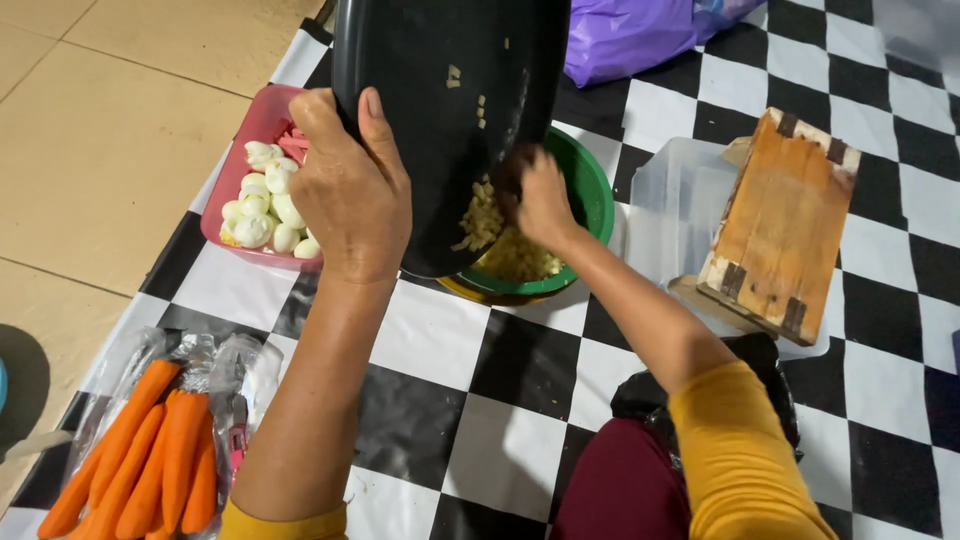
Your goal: Dicing potatoes using a wooden mandoline slicer and a knife on a floor-based workspace.
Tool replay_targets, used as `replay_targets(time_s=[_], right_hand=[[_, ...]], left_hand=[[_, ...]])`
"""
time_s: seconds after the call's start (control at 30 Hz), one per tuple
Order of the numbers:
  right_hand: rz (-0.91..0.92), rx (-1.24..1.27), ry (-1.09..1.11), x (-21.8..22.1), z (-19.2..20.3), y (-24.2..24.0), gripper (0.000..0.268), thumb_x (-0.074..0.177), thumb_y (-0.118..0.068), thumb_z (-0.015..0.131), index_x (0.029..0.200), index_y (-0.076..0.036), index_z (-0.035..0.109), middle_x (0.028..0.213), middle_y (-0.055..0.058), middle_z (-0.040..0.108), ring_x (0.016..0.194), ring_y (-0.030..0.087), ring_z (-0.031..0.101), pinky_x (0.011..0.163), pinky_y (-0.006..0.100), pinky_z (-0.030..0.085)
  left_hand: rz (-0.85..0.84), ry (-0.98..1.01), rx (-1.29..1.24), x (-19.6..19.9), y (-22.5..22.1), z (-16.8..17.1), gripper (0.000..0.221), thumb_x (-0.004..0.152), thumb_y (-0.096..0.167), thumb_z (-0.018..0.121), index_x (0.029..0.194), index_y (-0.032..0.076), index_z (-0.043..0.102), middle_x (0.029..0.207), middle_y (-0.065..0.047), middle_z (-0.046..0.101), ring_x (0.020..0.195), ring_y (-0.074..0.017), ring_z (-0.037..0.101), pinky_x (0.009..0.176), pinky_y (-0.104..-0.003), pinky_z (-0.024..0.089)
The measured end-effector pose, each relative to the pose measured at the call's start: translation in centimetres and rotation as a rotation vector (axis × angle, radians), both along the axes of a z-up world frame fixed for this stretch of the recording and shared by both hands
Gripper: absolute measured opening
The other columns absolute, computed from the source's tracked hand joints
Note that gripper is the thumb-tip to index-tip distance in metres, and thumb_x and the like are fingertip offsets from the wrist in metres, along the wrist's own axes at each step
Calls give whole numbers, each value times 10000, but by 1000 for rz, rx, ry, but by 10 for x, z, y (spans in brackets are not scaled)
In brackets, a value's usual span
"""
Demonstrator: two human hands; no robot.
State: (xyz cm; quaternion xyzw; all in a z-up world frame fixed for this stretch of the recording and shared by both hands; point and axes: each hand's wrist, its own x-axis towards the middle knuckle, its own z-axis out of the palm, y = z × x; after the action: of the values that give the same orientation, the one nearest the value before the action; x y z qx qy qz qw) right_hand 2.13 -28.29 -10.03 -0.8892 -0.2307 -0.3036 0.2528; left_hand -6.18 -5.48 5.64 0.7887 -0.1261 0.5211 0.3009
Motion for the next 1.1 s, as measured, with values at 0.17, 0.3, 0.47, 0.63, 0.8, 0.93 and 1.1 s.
replay_targets(time_s=[0.17,0.3,0.47,0.63,0.8,0.93,1.1], right_hand=[[-85,287,-337,51,77,48,439,932,24,679,1322,38,478,1266,199,519,1103,386,586,977,424,493],[-149,387,-413,82,64,73,278,1001,-107,581,1270,-74,516,1228,162,535,1088,386,572,990,461,481],[-274,117,-232,71,-61,40,375,873,-7,567,1225,72,466,1154,308,551,980,488,548,895,557,475],[-63,315,-191,-6,-3,52,159,786,45,619,931,-18,598,960,156,569,879,356,520,792,442,454],[369,85,-155,-51,29,71,143,797,-9,640,934,-48,621,955,121,574,871,334,480,832,424,432],[178,-266,-150,-23,-8,39,196,908,-160,679,1036,-28,611,1060,162,557,962,352,491,880,460,439],[68,-325,-277,9,-22,-5,172,885,-98,649,1025,-17,593,1048,180,547,1004,381,532,979,479,443]], left_hand=[[-6,0,12,-3,-7,0,176,1095,123,572,1106,-26,479,855,-131,572,503,-292,561,485,-401,464],[-35,-11,38,-5,-9,-2,180,1092,101,583,1116,-44,480,810,-131,574,486,-271,530,480,-388,454],[-45,-42,23,1,-9,-3,174,1085,89,594,1105,-39,478,816,-126,550,475,-268,507,480,-395,448],[-11,-41,22,7,-14,-7,168,1101,136,572,1118,3,470,734,-96,602,444,-257,519,461,-388,428],[7,-36,10,3,-19,-1,174,1096,152,570,1099,11,468,742,-108,628,469,-291,562,484,-410,457],[-20,-27,13,-6,-5,10,171,1127,148,504,1108,-8,437,756,-144,626,481,-291,582,497,-418,466],[5,-39,25,-12,12,21,184,1143,146,522,1090,9,412,696,-109,569,434,-210,521,459,-362,446]])
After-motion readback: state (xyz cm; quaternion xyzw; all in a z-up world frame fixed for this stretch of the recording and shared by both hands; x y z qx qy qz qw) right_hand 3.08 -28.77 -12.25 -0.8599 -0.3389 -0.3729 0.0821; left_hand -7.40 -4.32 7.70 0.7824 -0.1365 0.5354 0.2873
